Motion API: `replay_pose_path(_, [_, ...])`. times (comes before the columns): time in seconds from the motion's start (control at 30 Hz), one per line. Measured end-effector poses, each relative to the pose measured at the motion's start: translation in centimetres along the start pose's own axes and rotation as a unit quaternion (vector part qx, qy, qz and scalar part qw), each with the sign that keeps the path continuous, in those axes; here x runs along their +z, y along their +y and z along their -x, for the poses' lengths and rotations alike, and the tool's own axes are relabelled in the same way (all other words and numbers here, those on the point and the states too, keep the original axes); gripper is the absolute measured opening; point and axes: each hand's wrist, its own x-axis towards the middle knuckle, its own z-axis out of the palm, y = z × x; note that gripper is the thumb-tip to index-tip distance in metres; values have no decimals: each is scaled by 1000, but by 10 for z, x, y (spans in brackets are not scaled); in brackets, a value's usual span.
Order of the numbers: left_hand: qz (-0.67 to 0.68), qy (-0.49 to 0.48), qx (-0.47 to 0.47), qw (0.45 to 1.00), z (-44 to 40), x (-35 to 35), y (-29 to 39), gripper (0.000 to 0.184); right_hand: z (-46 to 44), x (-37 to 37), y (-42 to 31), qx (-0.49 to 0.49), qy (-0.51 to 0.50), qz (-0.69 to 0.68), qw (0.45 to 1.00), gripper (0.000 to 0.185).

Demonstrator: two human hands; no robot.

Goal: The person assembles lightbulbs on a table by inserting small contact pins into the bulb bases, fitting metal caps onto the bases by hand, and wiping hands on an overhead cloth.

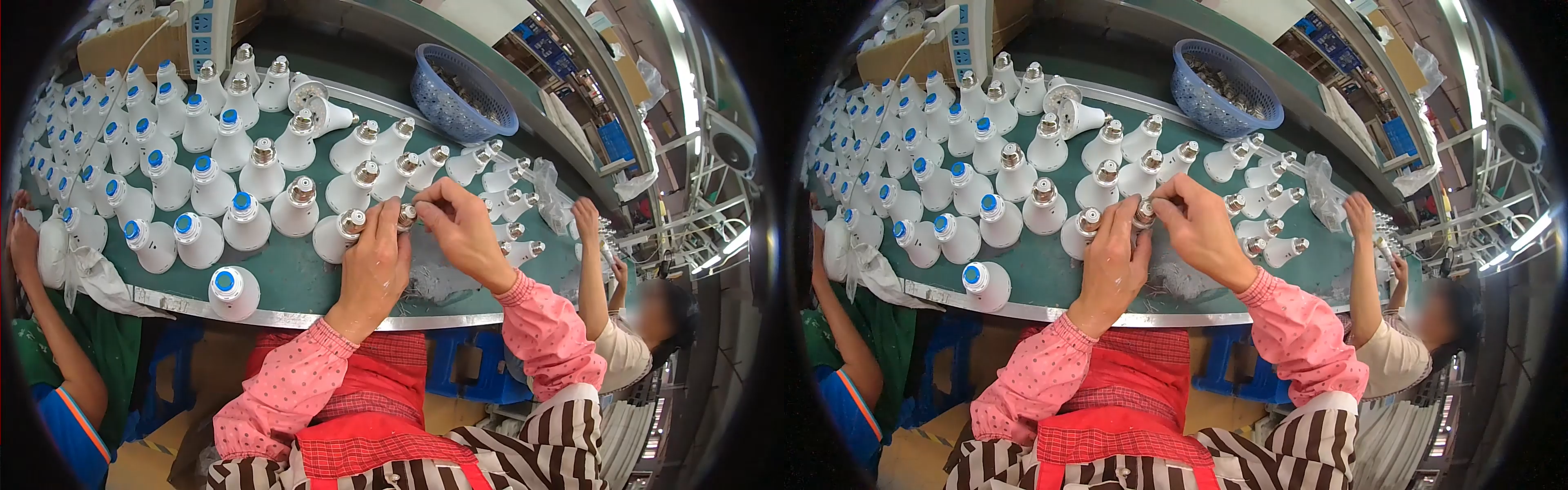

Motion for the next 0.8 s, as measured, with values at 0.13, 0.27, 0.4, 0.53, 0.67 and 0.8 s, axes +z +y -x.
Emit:
replay_pose_path(0.13, [12, 1, -7, 1000, 0, 0, 1, 49, -4, -4, -6, 149, -28, -184, 971, 14])
replay_pose_path(0.27, [14, 0, -6, 1000, 0, 0, 1, 49, -8, -4, 0, 146, -44, -206, 967, 14])
replay_pose_path(0.4, [16, -3, -9, 1000, 0, -1, 1, 49, -6, -2, -5, 130, -31, -190, 973, 13])
replay_pose_path(0.53, [15, -3, -15, 1000, -1, 0, 2, 50, -2, 5, -5, 29, -2, -44, 999, 15])
replay_pose_path(0.67, [20, -4, -16, 1000, -1, 1, 1, 50, -5, 2, -8, 81, -11, -92, 992, 15])
replay_pose_path(0.8, [17, -4, -15, 1000, -1, 0, 3, 50, -7, 2, 1, 97, -21, -186, 977, 12])
